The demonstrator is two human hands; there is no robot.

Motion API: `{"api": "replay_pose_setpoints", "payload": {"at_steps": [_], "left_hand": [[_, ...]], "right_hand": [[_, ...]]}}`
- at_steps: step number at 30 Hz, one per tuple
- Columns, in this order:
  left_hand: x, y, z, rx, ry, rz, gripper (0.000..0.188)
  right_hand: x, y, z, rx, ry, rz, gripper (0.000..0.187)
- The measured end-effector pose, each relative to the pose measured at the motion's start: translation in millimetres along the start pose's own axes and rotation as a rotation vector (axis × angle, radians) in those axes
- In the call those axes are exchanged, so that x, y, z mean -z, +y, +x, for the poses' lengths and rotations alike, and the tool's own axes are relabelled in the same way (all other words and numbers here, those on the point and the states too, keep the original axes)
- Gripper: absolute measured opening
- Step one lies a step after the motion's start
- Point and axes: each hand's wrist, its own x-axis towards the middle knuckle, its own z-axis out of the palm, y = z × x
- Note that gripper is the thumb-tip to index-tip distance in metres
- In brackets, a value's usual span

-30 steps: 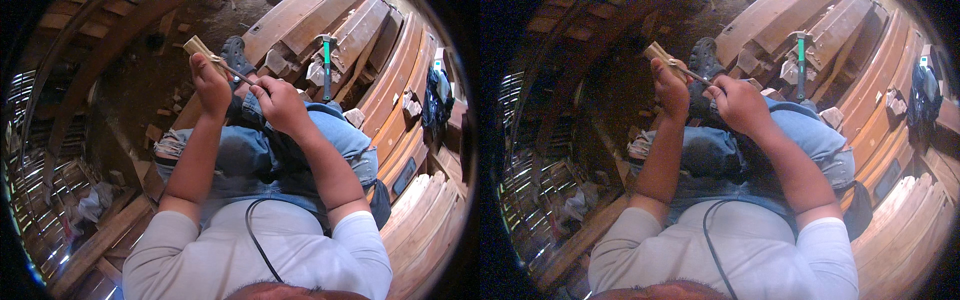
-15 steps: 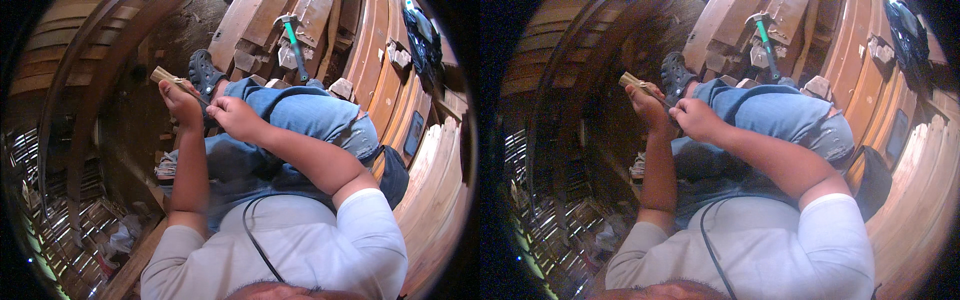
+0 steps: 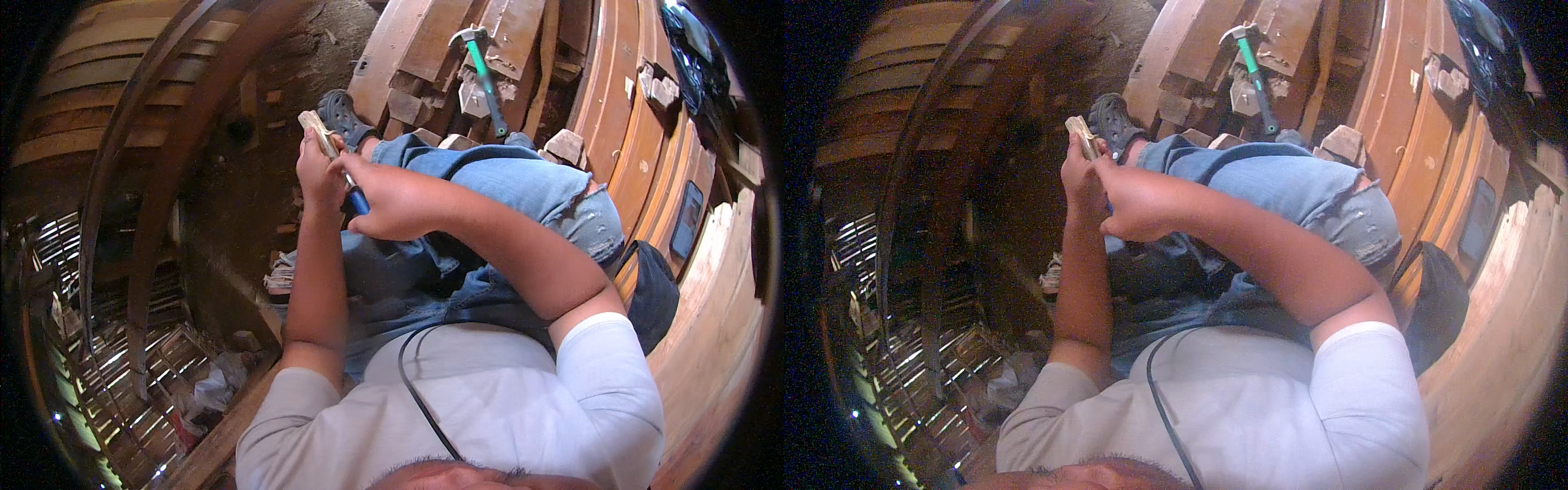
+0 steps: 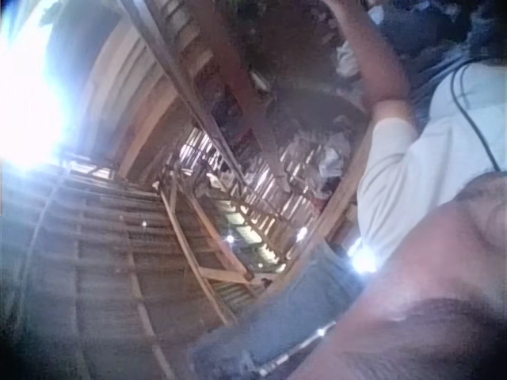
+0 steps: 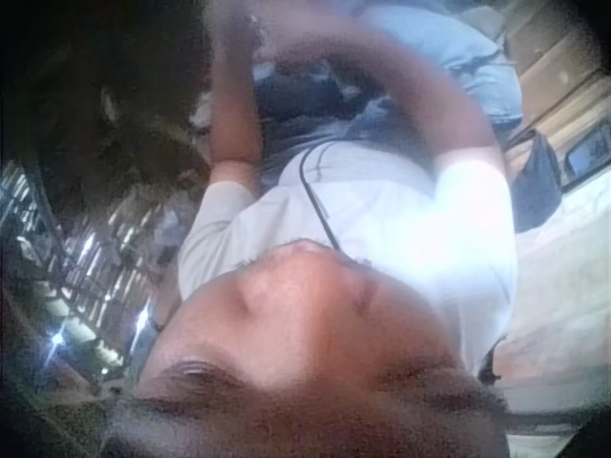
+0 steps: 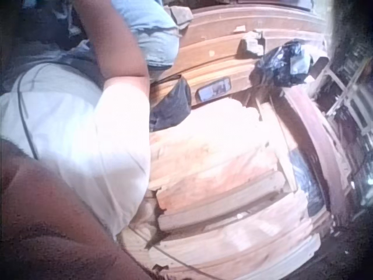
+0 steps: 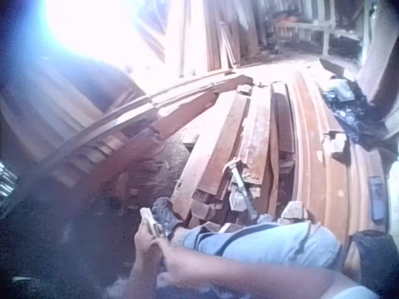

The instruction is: The person sits on the floor and uses a chisel and hammer to carve a small rectangular piece of wood. They repeatedly position the chisel on the wood and strike it with the hammer to remove material, occasionally rotating the wood to work on different sides.

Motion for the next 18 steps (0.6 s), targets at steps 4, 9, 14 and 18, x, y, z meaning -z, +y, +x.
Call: {"api": "replay_pose_setpoints", "payload": {"at_steps": [4, 9, 14, 18], "left_hand": [[1, 15, -2, -0.028, 0.029, -0.227, 0.034], [4, 27, -8, 0.009, 0.065, -0.234, 0.032], [0, 36, -14, 0.019, 0.043, 0.041, 0.029], [9, 40, -11, -0.081, -0.085, 0.155, 0.034]], "right_hand": [[-12, 33, 12, 0.058, 0.325, -0.166, 0.055], [9, 26, 13, -0.049, 0.327, -0.379, 0.031], [13, 29, 13, -0.049, 0.323, -0.545, 0.030], [24, 36, 15, -0.002, 0.363, -0.645, 0.029]]}}
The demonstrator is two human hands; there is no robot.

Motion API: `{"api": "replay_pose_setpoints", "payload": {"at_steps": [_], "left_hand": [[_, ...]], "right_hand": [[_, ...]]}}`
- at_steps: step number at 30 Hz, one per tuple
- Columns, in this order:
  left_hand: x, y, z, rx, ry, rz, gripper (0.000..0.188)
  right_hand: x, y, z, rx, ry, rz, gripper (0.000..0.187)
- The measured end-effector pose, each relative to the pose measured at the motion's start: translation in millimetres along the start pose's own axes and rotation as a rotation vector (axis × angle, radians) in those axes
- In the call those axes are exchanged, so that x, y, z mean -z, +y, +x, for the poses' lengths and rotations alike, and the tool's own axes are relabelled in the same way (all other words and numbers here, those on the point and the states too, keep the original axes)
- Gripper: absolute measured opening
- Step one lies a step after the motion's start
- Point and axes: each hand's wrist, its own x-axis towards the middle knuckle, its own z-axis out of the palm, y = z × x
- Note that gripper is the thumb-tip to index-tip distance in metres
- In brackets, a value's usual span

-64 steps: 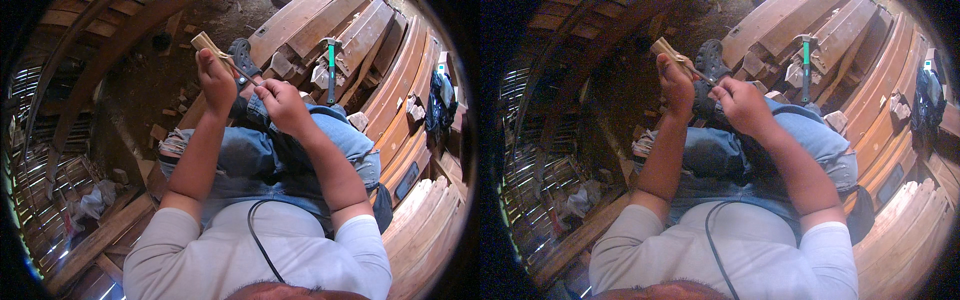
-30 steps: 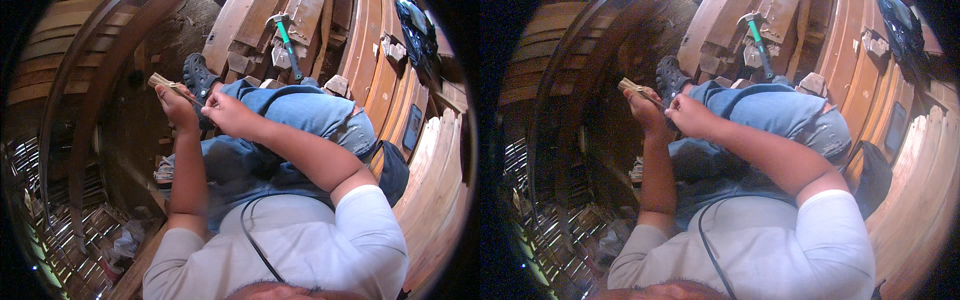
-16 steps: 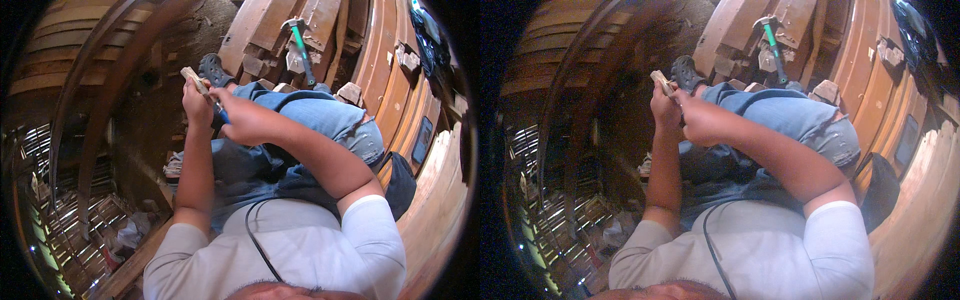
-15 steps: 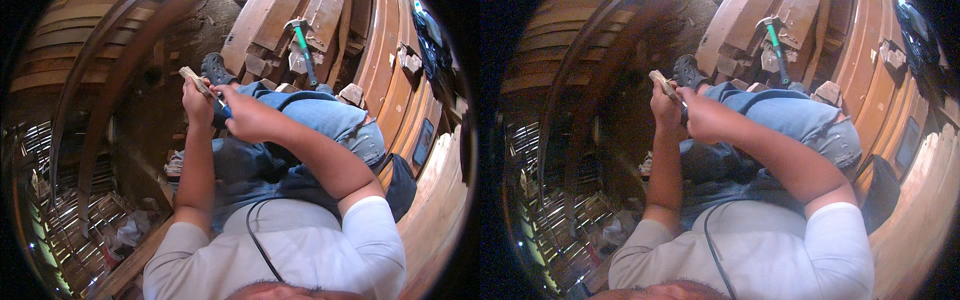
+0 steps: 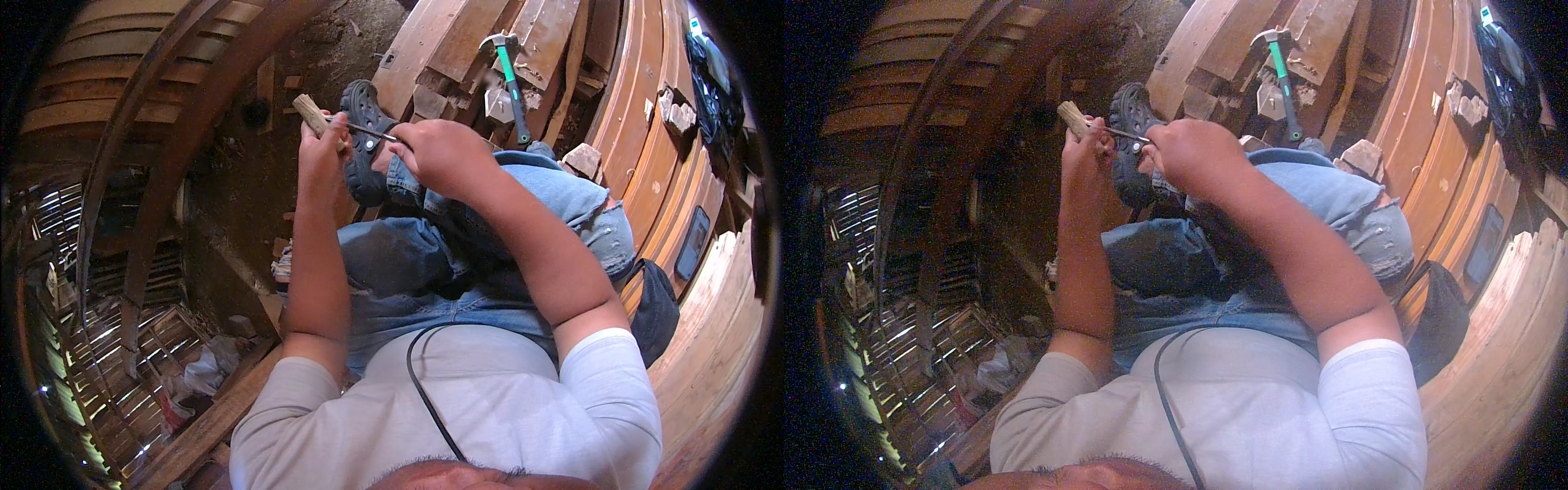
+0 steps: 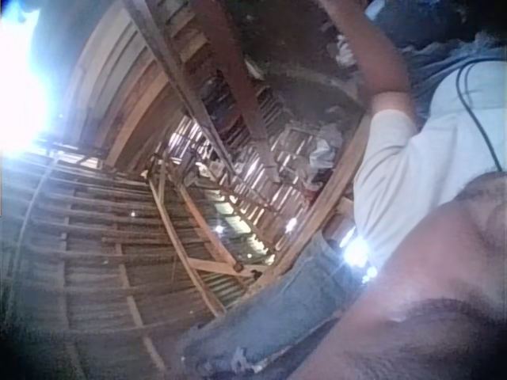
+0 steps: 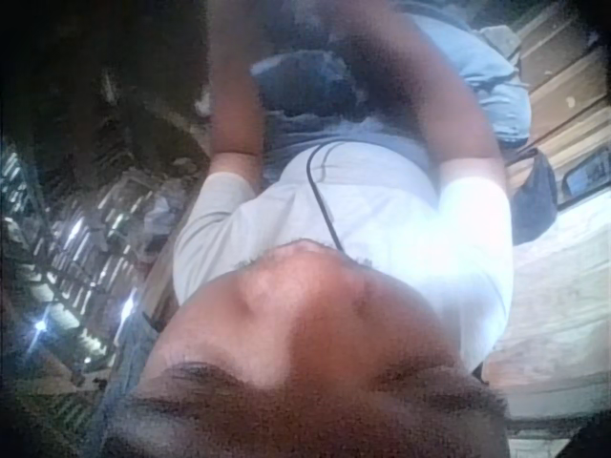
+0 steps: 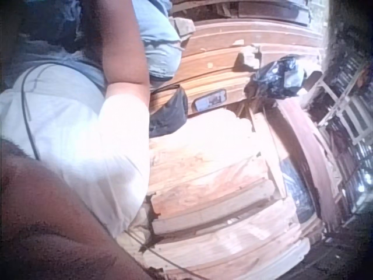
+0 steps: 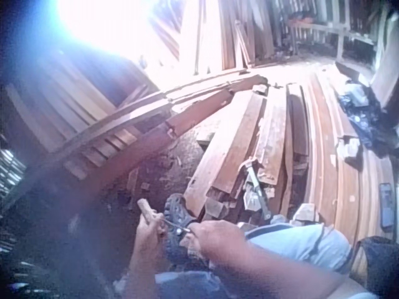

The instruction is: The person sits on the floor and uses a chisel and hammer to carve a small rectangular piece of wood. They repeatedly position the chisel on the wood and strike it with the hammer to remove material, occasionally rotating the wood to work on different sides.

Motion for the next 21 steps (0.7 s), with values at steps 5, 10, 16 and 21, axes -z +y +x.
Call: {"api": "replay_pose_setpoints", "payload": {"at_steps": [5, 10, 16, 21], "left_hand": [[5, 16, -10, 0.006, -0.140, 0.062, 0.041], [-2, 17, -11, -0.019, -0.141, -0.042, 0.036], [-8, 6, -11, -0.050, 0.054, -0.385, 0.026], [17, 8, 3, -0.072, -0.064, -0.689, 0.032]], "right_hand": [[23, 11, 2, 0.091, 0.039, -0.084, 0.029], [34, 9, 1, 0.084, 0.073, -0.075, 0.028], [37, -7, -2, 0.045, -0.076, -0.031, 0.027], [54, -10, -5, -0.036, -0.085, 0.073, 0.030]]}}
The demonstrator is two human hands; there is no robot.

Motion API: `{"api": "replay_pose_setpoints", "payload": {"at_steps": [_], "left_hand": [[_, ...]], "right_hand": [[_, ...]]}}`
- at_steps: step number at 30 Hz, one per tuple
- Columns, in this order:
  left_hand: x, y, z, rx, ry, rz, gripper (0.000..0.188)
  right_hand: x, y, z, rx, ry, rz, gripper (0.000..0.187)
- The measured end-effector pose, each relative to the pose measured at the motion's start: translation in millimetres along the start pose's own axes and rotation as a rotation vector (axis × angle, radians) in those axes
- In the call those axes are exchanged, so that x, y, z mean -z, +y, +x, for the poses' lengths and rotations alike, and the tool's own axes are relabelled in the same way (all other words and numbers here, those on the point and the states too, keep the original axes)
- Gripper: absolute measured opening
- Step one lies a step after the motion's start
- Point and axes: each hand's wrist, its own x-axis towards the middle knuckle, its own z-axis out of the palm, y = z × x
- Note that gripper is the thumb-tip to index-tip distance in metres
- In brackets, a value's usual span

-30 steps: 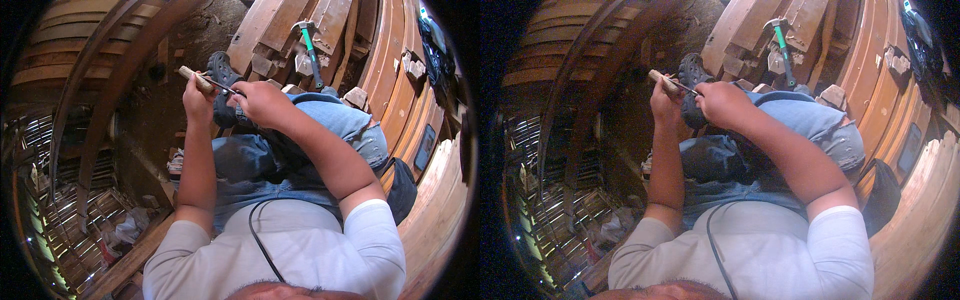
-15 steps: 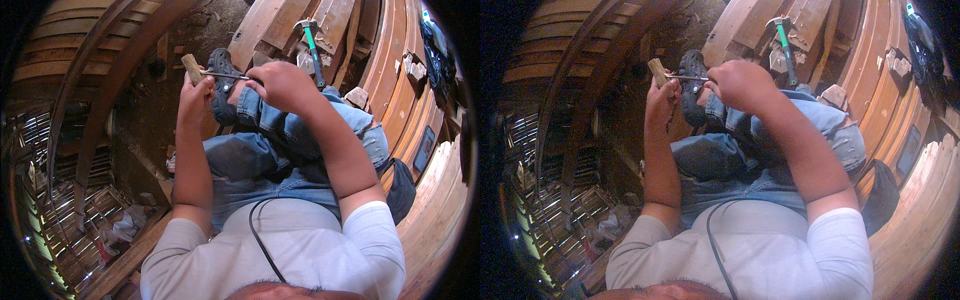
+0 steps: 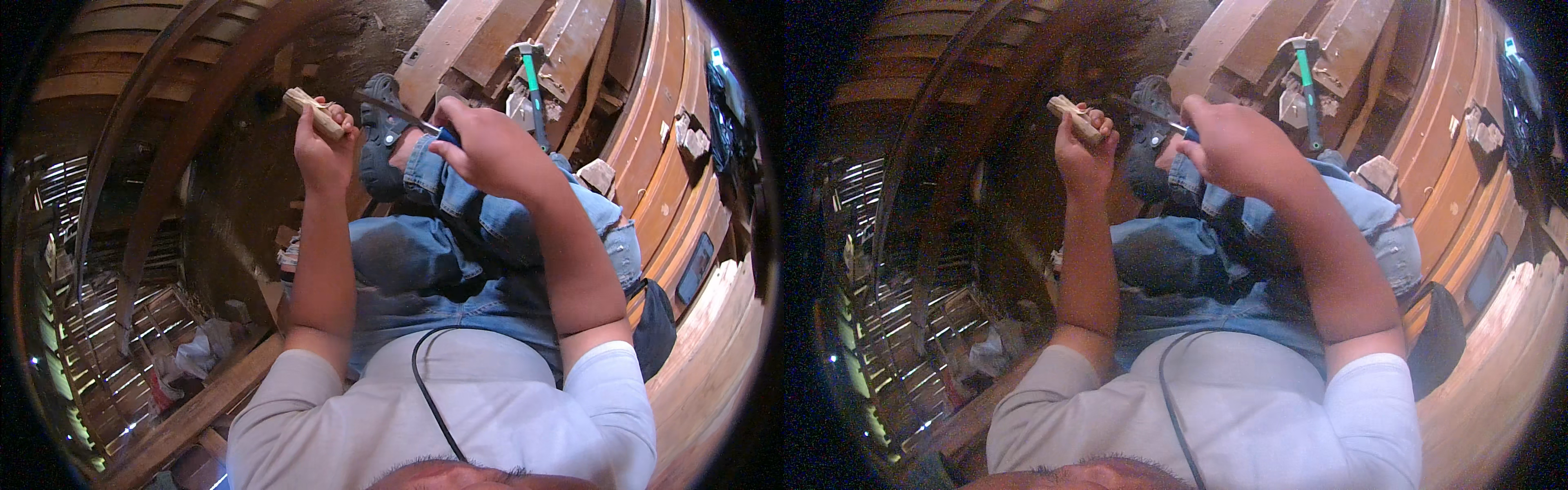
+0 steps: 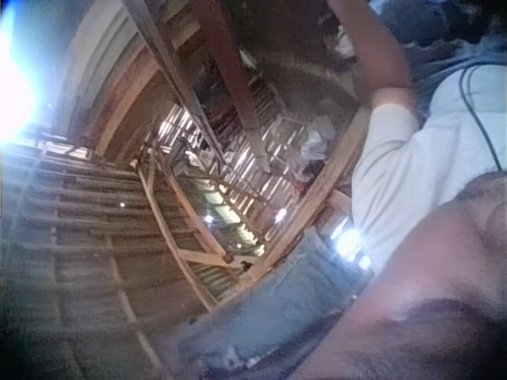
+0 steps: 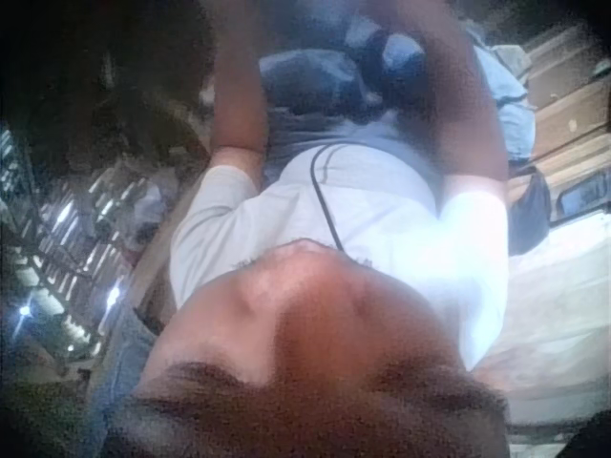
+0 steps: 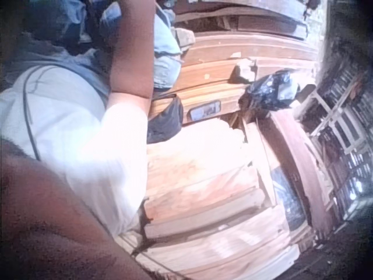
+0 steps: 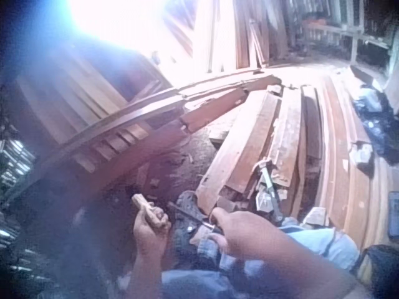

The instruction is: The person sits on the floor and uses a chisel and hammer to carve a small rectangular piece of wood. They repeatedly position the chisel on the wood and strike it with the hammer to remove material, occasionally rotating the wood to work on different sides.

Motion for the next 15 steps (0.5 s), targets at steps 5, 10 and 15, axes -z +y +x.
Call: {"api": "replay_pose_setpoints", "payload": {"at_steps": [5, 10, 15], "left_hand": [[1, 2, -4, 0.085, 0.008, -0.123, 0.036], [-9, 0, -9, 0.095, 0.033, -0.035, 0.038], [11, -5, -2, 0.109, -0.131, -0.136, 0.040]], "right_hand": [[-5, 0, 5, 0.019, -0.048, 0.110, 0.031], [-20, -1, 6, 0.025, 0.011, 0.168, 0.028], [-21, -4, 7, 0.005, -0.030, 0.219, 0.028]]}}
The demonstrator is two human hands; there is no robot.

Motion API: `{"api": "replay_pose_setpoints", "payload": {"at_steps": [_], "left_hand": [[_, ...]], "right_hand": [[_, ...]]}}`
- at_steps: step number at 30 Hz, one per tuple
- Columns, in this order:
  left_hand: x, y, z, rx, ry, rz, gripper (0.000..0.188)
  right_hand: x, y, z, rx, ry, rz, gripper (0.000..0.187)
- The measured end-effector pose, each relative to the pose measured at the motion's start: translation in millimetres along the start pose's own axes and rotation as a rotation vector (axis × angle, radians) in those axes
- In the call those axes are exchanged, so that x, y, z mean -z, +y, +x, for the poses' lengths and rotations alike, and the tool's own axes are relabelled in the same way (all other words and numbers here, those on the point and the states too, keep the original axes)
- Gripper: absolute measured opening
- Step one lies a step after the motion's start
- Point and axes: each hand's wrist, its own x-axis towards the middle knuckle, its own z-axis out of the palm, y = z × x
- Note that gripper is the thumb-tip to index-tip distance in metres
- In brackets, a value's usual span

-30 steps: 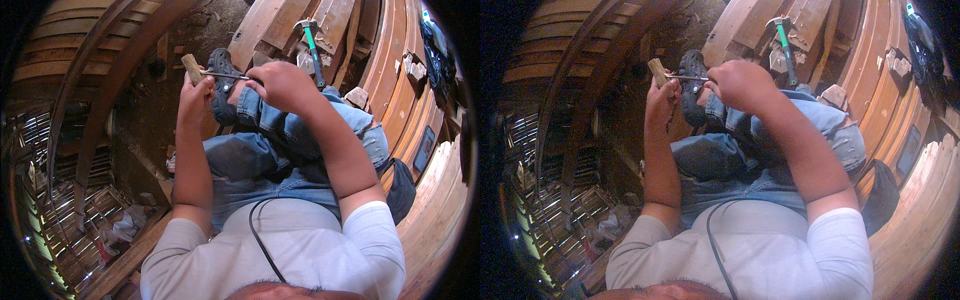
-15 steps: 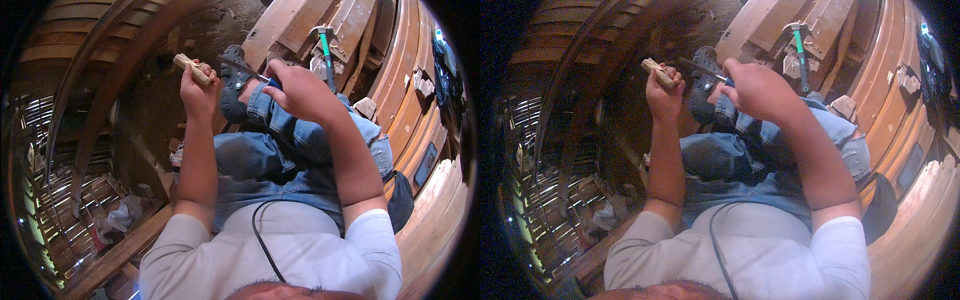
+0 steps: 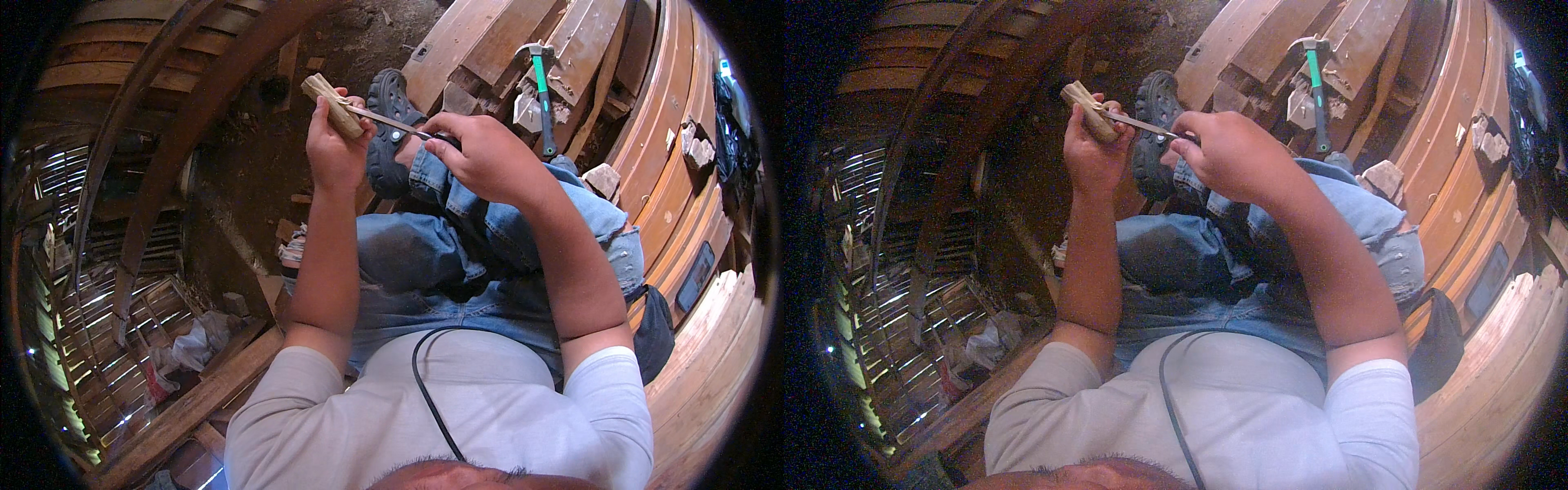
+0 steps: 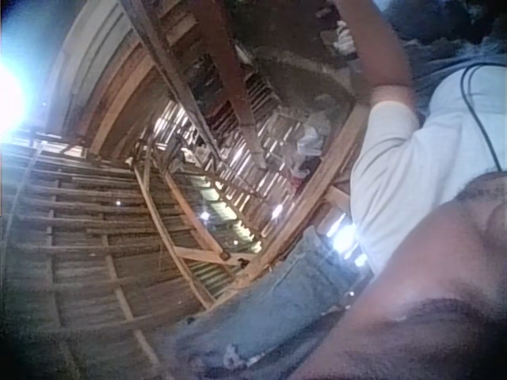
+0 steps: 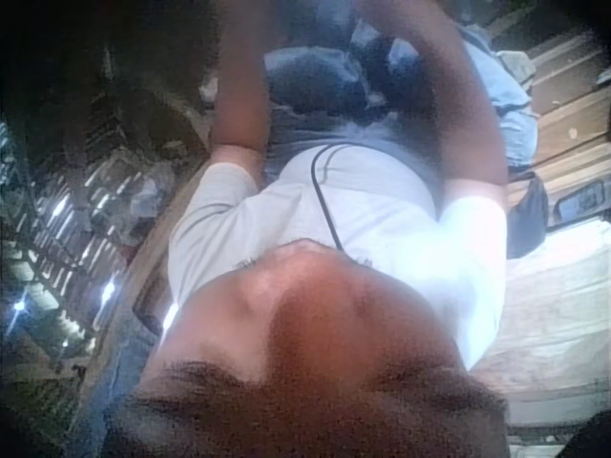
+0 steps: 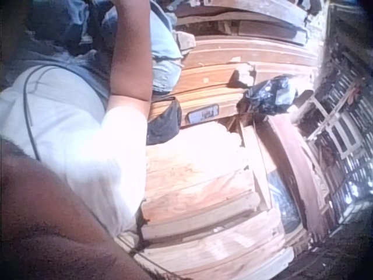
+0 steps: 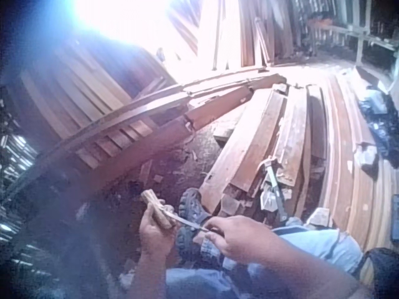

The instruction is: The person sits on the floor and uses a chisel and hammer to carve a small rectangular piece of wood. They repeatedly position the chisel on the wood and strike it with the hammer to remove material, occasionally rotating the wood to work on different sides.

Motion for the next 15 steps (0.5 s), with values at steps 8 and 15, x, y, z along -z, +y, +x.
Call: {"api": "replay_pose_setpoints", "payload": {"at_steps": [8, 15], "left_hand": [[-16, -14, -2, -0.071, 0.159, 0.175, 0.037], [-19, -29, 0, -0.109, 0.267, 0.422, 0.034]], "right_hand": [[-12, 7, 2, -0.010, 0.024, 0.118, 0.029], [-19, 18, 6, -0.156, -0.113, 0.259, 0.030]]}}
